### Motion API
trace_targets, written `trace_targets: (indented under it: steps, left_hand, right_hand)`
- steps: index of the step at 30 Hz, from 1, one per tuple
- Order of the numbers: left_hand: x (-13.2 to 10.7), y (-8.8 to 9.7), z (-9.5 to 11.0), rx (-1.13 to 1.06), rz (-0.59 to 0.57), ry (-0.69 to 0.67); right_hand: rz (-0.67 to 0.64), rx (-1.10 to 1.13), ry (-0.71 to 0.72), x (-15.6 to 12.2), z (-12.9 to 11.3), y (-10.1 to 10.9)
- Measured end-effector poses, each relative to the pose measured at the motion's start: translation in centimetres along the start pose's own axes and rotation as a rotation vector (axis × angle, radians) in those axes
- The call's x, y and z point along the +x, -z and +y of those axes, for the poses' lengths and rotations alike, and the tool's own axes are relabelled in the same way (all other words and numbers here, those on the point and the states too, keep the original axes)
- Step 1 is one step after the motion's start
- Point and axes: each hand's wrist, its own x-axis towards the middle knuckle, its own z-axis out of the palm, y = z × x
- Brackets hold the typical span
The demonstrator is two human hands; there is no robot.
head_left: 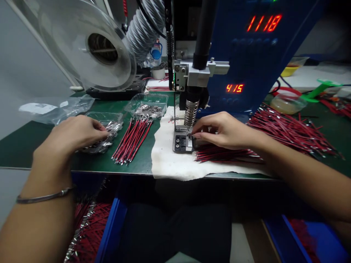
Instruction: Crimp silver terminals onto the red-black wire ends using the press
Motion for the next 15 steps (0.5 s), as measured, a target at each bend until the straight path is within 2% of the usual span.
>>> trace_targets:
  steps: [2,5,7,9,11,12,15]
  left_hand:
    - [0.0,0.6,0.4,0.023,0.033,-0.001]
    - [-1.7,1.6,2.2,-0.081,0.169,-0.016]
    - [-3.8,1.8,4.6,-0.295,0.259,-0.035]
    - [-6.1,1.2,7.7,-0.601,0.358,-0.087]
    - [-8.0,-0.1,11.0,-0.889,0.359,-0.163]
    - [-8.8,-1.0,12.5,-1.024,0.305,-0.194]
    - [-9.9,-3.5,15.9,-1.349,0.116,-0.172]
  right_hand:
    - [0.009,-0.018,-0.020,0.1,-0.1,0.0]
    - [0.001,-0.040,-0.023,0.1,-0.2,0.0]
    - [0.002,-0.053,-0.021,0.1,-0.3,0.0]
    - [-0.002,-0.061,-0.012,0.0,-0.3,0.0]
    - [-0.008,-0.074,0.004,-0.2,-0.3,-0.1]
    - [-0.009,-0.085,0.014,-0.2,-0.3,-0.1]
    - [0.004,-0.118,0.043,-0.3,-0.5,-0.3]
